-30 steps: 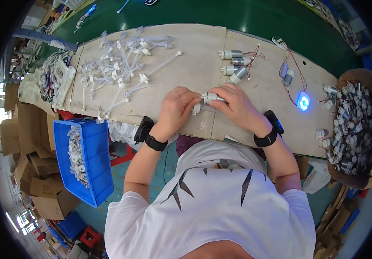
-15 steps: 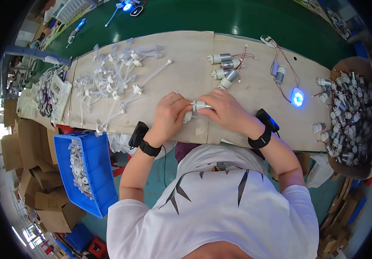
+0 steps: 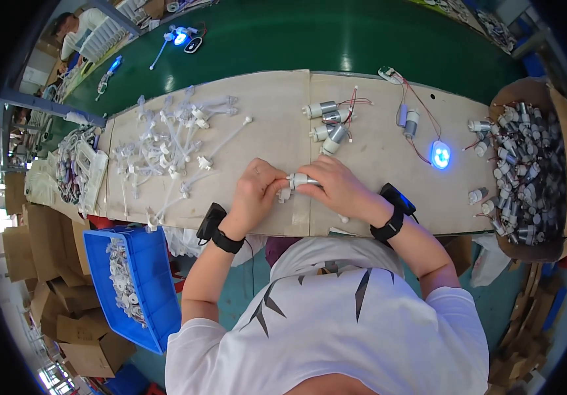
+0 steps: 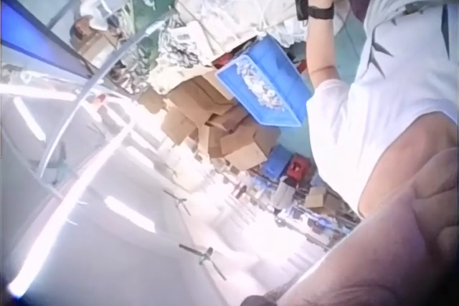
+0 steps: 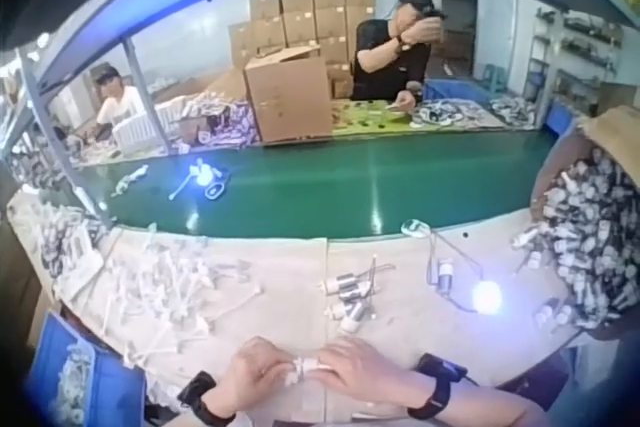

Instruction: Assembling electronic components by manually connecting small motors to circuit boards and plastic housings on an industrial workbench.

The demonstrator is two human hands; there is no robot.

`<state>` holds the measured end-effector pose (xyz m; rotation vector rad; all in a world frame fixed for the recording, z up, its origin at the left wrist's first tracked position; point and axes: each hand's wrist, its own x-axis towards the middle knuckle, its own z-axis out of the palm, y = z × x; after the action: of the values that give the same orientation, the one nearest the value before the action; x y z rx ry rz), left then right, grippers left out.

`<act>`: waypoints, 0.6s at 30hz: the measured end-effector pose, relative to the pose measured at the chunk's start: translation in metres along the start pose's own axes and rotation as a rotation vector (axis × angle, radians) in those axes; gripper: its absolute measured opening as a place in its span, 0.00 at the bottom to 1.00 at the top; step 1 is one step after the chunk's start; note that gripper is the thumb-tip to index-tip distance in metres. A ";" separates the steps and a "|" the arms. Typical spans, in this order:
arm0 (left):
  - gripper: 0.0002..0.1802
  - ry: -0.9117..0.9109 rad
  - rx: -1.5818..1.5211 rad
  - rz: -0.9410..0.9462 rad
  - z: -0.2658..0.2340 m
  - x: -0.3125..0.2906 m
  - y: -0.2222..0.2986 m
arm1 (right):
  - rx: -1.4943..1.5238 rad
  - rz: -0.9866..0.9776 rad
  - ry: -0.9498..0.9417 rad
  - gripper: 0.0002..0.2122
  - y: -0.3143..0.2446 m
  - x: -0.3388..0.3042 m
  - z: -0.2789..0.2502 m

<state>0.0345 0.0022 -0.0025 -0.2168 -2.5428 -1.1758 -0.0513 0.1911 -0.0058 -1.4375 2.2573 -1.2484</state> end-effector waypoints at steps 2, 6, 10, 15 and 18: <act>0.06 -0.011 0.000 0.015 -0.002 0.002 -0.001 | 0.023 -0.009 0.003 0.13 0.003 0.001 0.002; 0.05 -0.032 -0.013 0.049 -0.001 0.010 -0.003 | 0.026 -0.023 0.032 0.13 0.005 0.001 0.005; 0.05 -0.104 -0.015 0.066 0.000 0.019 -0.011 | -0.081 0.026 -0.025 0.13 0.006 0.002 -0.012; 0.03 -0.046 0.372 0.056 -0.007 0.029 -0.018 | -0.094 0.218 0.420 0.14 0.020 0.022 -0.068; 0.06 -0.154 0.437 -0.043 -0.010 0.032 -0.023 | -0.035 0.474 0.472 0.13 0.057 0.029 -0.072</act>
<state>0.0007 -0.0204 -0.0010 -0.1502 -2.8730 -0.6088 -0.1436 0.2176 0.0052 -0.5804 2.6993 -1.4892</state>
